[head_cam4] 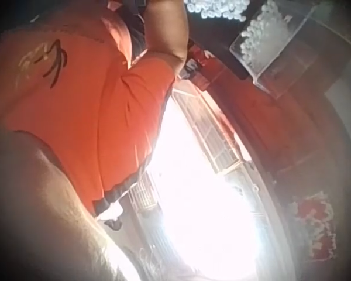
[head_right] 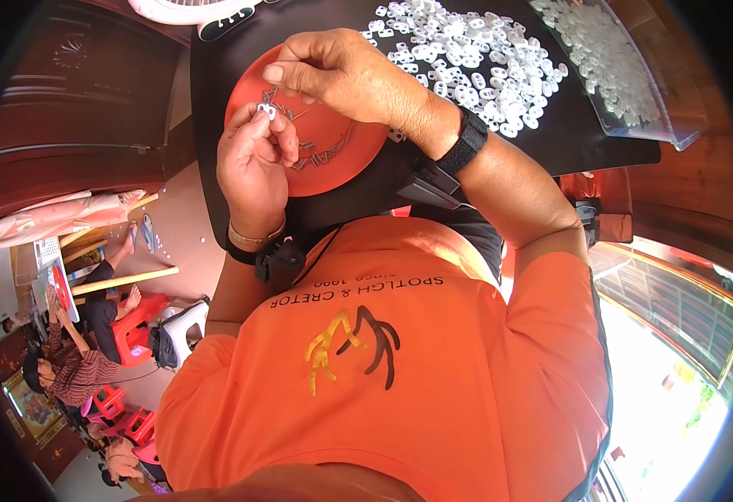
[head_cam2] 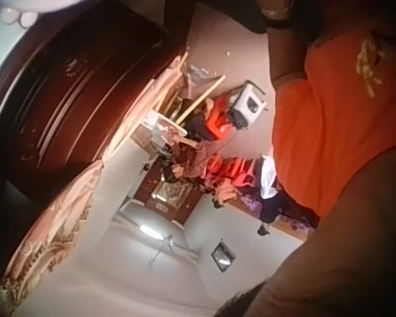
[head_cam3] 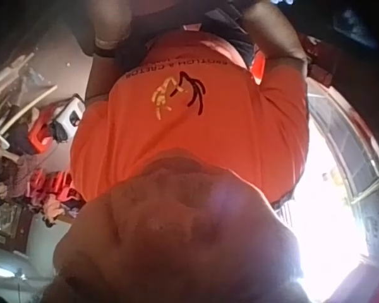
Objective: Manually assembling small white plastic components onto a thin metal wire loop.
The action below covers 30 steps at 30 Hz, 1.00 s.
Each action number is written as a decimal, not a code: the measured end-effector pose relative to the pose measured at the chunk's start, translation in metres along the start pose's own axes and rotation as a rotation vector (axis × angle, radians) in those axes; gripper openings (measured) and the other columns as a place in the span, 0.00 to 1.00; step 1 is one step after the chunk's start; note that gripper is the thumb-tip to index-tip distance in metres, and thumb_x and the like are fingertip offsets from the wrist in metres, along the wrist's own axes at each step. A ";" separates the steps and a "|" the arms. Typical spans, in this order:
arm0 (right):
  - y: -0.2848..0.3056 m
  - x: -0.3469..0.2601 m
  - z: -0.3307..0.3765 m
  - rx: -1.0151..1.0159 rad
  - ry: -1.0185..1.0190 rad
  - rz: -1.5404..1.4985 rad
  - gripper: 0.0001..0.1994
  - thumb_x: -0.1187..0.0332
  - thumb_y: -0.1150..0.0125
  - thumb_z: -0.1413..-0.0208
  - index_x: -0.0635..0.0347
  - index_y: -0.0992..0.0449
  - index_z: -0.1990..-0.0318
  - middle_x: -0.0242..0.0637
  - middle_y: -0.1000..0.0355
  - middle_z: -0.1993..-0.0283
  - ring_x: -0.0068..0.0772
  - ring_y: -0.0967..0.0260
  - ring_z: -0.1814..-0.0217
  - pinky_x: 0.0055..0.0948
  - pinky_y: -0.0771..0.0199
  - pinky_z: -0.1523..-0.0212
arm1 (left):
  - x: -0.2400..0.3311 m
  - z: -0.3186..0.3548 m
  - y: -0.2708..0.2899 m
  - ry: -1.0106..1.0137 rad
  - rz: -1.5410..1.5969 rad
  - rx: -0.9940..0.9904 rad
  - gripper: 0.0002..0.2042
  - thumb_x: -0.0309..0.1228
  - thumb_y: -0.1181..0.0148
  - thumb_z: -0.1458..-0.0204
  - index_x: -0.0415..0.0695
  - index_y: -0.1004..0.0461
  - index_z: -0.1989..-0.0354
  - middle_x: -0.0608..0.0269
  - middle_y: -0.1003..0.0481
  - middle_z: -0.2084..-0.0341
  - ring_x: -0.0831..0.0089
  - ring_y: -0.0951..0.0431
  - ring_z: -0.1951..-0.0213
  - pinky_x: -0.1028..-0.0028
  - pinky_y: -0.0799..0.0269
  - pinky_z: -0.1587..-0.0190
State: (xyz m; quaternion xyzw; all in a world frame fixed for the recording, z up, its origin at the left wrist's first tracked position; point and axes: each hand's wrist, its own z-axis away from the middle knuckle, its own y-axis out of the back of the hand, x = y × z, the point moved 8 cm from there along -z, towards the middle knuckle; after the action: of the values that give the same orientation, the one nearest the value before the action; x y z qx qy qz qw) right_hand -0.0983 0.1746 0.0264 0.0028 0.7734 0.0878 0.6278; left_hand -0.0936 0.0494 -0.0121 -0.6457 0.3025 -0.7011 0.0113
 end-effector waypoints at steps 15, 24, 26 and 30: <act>-0.004 0.006 -0.001 -0.036 0.037 0.118 0.14 0.60 0.43 0.40 0.63 0.25 0.69 0.26 0.33 0.77 0.14 0.39 0.72 0.19 0.34 0.69 | -0.001 -0.001 -0.002 0.009 -0.059 -0.029 0.09 0.32 0.53 0.44 0.41 0.32 0.73 0.65 0.33 0.84 0.78 0.35 0.82 0.80 0.45 0.79; -0.008 0.007 0.000 -0.019 0.078 0.091 0.16 0.57 0.42 0.41 0.62 0.25 0.72 0.29 0.34 0.80 0.20 0.41 0.78 0.24 0.36 0.74 | 0.001 0.000 -0.003 0.000 -0.097 -0.029 0.10 0.32 0.54 0.42 0.39 0.32 0.70 0.63 0.33 0.83 0.76 0.35 0.81 0.79 0.44 0.78; -0.009 0.009 0.000 -0.034 0.067 0.089 0.17 0.56 0.42 0.41 0.62 0.25 0.72 0.30 0.34 0.80 0.20 0.41 0.78 0.24 0.36 0.74 | 0.001 0.000 -0.004 -0.001 -0.109 -0.028 0.10 0.32 0.54 0.42 0.39 0.32 0.70 0.63 0.33 0.83 0.76 0.35 0.81 0.79 0.44 0.78; -0.009 0.012 0.000 -0.039 0.030 0.112 0.16 0.57 0.42 0.41 0.63 0.25 0.72 0.30 0.35 0.80 0.19 0.41 0.77 0.24 0.37 0.74 | 0.002 0.001 -0.005 -0.001 -0.105 -0.008 0.10 0.32 0.53 0.42 0.40 0.31 0.72 0.65 0.33 0.83 0.80 0.35 0.82 0.81 0.45 0.79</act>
State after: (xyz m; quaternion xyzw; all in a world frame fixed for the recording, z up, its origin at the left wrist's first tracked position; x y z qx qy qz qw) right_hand -0.1000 0.1667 0.0134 0.0323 0.7793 0.1380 0.6104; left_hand -0.0907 0.0522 -0.0079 -0.6609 0.2709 -0.6993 -0.0279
